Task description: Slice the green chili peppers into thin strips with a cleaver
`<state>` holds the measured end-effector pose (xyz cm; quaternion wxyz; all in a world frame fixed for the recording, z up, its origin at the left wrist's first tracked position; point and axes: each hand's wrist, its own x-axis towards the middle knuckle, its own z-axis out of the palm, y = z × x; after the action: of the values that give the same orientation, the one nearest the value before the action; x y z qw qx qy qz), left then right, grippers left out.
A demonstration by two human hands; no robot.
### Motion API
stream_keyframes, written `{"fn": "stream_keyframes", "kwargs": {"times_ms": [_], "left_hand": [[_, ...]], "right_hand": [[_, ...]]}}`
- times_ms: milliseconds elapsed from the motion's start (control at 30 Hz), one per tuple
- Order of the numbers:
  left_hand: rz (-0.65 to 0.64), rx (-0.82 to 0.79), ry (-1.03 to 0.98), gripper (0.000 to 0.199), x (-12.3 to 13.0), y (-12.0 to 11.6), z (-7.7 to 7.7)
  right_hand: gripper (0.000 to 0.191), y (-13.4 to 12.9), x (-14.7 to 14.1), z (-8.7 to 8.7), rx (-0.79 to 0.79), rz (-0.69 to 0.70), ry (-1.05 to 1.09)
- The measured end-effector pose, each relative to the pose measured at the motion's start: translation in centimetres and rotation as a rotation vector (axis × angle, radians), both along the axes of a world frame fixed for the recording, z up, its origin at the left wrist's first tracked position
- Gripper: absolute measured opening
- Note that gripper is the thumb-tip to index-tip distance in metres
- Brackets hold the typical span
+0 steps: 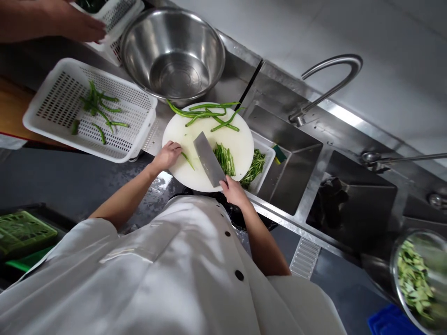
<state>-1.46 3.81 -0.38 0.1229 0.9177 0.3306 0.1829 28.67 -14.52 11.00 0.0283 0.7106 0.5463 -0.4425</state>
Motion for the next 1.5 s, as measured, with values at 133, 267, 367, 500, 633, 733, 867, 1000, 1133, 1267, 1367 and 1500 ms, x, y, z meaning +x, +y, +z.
{"fn": "stream_keyframes", "kwargs": {"times_ms": [133,267,367,500,633,733,867,1000,1133,1267,1367,1500], "left_hand": [[0.023,0.036,-0.002,0.034,0.7,-1.1,0.0],[0.066,0.004,-0.097,0.036,2.0,-4.1,-0.8],[0.040,-0.028,-0.138,0.033,2.2,-5.6,-1.5],[-0.019,-0.013,-0.111,0.027,2.4,-5.7,-1.7],[-0.059,-0.009,-0.057,0.029,3.2,-5.4,-1.4],[-0.070,-0.041,-0.059,0.032,3.6,-5.3,-1.2],[-0.085,-0.058,-0.067,0.034,3.7,-5.2,-1.3],[-0.097,-0.063,-0.077,0.033,3.7,-5.4,-1.5],[-0.116,-0.055,-0.117,0.029,3.5,-5.4,-1.4],[0.090,0.019,-0.221,0.025,3.2,-0.7,-0.8],[0.309,0.084,-0.252,0.017,5.0,5.7,0.3],[0.233,-0.007,-0.151,0.023,10.3,12.2,2.2]], "right_hand": [[0.033,-2.4,0.5,1.0,0.052,0.118,-0.199],[0.039,-3.6,-0.3,2.2,0.004,0.229,-0.323],[0.040,-4.2,-0.7,3.0,-0.032,0.258,-0.355],[0.043,-4.5,-1.0,3.3,-0.056,0.302,-0.361],[0.043,-4.3,-1.2,3.5,-0.079,0.316,-0.340],[0.043,-4.3,-0.9,4.5,-0.077,0.313,-0.336],[0.039,-4.1,-0.3,6.1,-0.076,0.333,-0.332],[0.037,-1.9,-1.4,4.6,-0.055,0.324,-0.243],[0.043,0.4,-2.6,1.8,0.015,0.254,-0.196],[0.039,-1.2,-1.0,1.1,0.053,0.189,-0.151],[0.032,-3.6,0.2,0.9,0.086,0.205,-0.056],[0.027,-4.5,-0.1,-0.5,0.108,0.108,0.052]]}}
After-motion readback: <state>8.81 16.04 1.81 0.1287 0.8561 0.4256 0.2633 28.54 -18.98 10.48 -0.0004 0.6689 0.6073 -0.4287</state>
